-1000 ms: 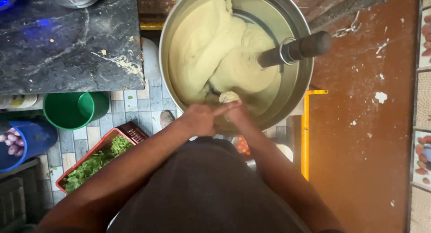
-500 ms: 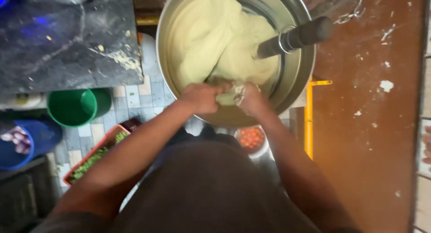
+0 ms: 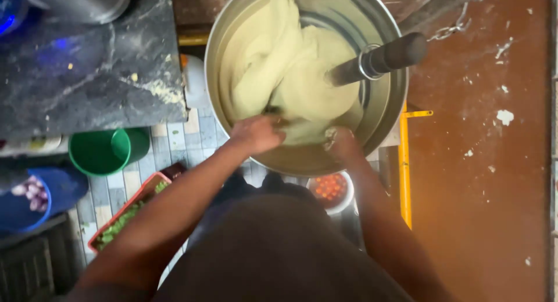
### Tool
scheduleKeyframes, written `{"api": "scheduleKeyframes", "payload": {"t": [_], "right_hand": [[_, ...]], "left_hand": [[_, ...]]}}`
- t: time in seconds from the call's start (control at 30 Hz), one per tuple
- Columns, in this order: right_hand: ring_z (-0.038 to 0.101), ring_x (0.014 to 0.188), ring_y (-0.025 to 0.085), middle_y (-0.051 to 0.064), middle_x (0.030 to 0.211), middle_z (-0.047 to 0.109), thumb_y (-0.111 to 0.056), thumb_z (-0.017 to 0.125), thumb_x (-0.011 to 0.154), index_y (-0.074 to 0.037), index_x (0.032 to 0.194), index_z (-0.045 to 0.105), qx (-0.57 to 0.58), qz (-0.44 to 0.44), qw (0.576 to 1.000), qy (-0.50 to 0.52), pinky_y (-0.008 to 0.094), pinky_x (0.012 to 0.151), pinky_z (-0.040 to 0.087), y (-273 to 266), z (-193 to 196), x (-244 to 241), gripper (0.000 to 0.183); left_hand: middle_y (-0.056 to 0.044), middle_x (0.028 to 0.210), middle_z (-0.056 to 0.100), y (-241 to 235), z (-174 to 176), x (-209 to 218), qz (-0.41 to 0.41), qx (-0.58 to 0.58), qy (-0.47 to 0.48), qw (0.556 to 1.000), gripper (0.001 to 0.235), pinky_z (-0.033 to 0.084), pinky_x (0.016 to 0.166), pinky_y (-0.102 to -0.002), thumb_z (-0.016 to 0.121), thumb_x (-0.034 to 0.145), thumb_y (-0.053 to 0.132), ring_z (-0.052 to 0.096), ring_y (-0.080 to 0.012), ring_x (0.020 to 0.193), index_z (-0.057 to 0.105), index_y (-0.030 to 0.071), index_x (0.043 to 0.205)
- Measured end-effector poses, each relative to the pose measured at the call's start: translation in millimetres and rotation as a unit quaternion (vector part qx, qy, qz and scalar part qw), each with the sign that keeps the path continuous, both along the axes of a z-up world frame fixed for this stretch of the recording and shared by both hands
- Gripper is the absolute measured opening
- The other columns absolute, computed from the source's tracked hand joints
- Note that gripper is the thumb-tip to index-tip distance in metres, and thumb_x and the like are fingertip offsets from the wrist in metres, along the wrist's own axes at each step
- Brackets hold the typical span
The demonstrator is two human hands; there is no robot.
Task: Washing hands and then manually pushing batter towards the center of an industrial wet grinder during processing.
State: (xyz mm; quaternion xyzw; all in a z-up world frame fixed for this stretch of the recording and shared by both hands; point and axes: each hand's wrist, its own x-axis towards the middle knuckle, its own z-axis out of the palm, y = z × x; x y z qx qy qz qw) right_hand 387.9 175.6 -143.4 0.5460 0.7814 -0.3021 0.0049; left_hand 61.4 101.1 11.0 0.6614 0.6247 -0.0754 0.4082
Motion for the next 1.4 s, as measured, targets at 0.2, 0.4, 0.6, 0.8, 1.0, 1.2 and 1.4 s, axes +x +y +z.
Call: {"api": "scheduleKeyframes", "payload": {"t": [0.2,0.4,0.6,0.8,1.0,1.2,1.4], "right_hand": [[0.070,0.106,0.034,0.016,0.113,0.074,-0.019,0.074,0.081,-0.012,0.126,0.064,0.001,-0.041,0.999,-0.014,0.044,0.091,0.056,-11,63,-32,0.047],[0.061,0.122,0.036,0.018,0.132,0.063,-0.015,0.067,0.088,-0.012,0.139,0.057,0.093,0.004,0.995,0.026,0.043,0.100,0.052,10,89,-65,0.052],[0.057,0.126,0.036,0.020,0.143,0.053,-0.014,0.058,0.099,-0.007,0.146,0.050,0.205,0.123,0.970,0.046,0.040,0.107,0.047,69,19,-90,0.048],[0.055,0.132,0.030,0.014,0.140,0.058,-0.016,0.050,0.107,-0.008,0.148,0.051,0.121,0.179,0.975,-0.041,0.039,0.116,0.043,81,8,-116,0.042],[0.050,0.133,0.037,0.019,0.145,0.052,-0.018,0.058,0.098,-0.005,0.138,0.056,0.170,0.193,0.966,0.015,0.044,0.111,0.041,67,47,-111,0.043],[0.055,0.122,0.035,0.019,0.131,0.056,-0.023,0.059,0.101,-0.005,0.134,0.057,0.162,0.187,0.968,0.041,0.044,0.104,0.045,61,25,-94,0.038],[0.056,0.091,0.028,0.017,0.110,0.054,-0.029,0.053,0.108,-0.003,0.130,0.057,-0.214,-0.094,0.937,0.260,0.042,0.077,0.046,28,89,-114,0.034]], "left_hand": [[-0.012,0.146,0.057,-22,27,-13,0.148,-0.037,0.003,0.988,0.064,0.040,0.115,-0.041,0.052,0.090,0.047,0.053,-0.0298,0.135,0.051,0.028,0.151],[-0.013,0.156,0.047,-54,34,-14,0.001,0.000,0.105,0.994,0.078,0.029,0.123,-0.048,0.044,0.094,0.053,0.039,-0.0308,0.147,0.034,0.021,0.164],[-0.015,0.169,0.003,-78,9,-28,-0.031,0.046,0.173,0.983,0.087,-0.003,0.124,-0.049,0.030,0.093,0.074,-0.004,-0.0324,0.156,0.020,0.022,0.162],[-0.018,0.170,-0.001,-90,15,-36,-0.011,0.065,0.219,0.973,0.092,-0.007,0.122,-0.053,0.025,0.091,0.080,-0.007,-0.0333,0.156,0.016,0.023,0.162],[-0.018,0.169,-0.002,-93,15,-36,0.033,0.073,0.196,0.977,0.090,-0.009,0.121,-0.055,0.029,0.089,0.081,-0.009,-0.0350,0.155,0.022,0.027,0.161],[-0.017,0.171,-0.002,-92,11,-38,0.038,0.075,0.168,0.982,0.086,-0.009,0.122,-0.057,0.033,0.089,0.080,-0.009,-0.0360,0.157,0.031,0.029,0.159],[-0.018,0.168,-0.001,-97,-3,-47,0.056,0.118,0.143,0.981,0.086,-0.008,0.121,-0.057,0.034,0.087,0.081,-0.008,-0.0380,0.155,0.035,0.031,0.157]]}}
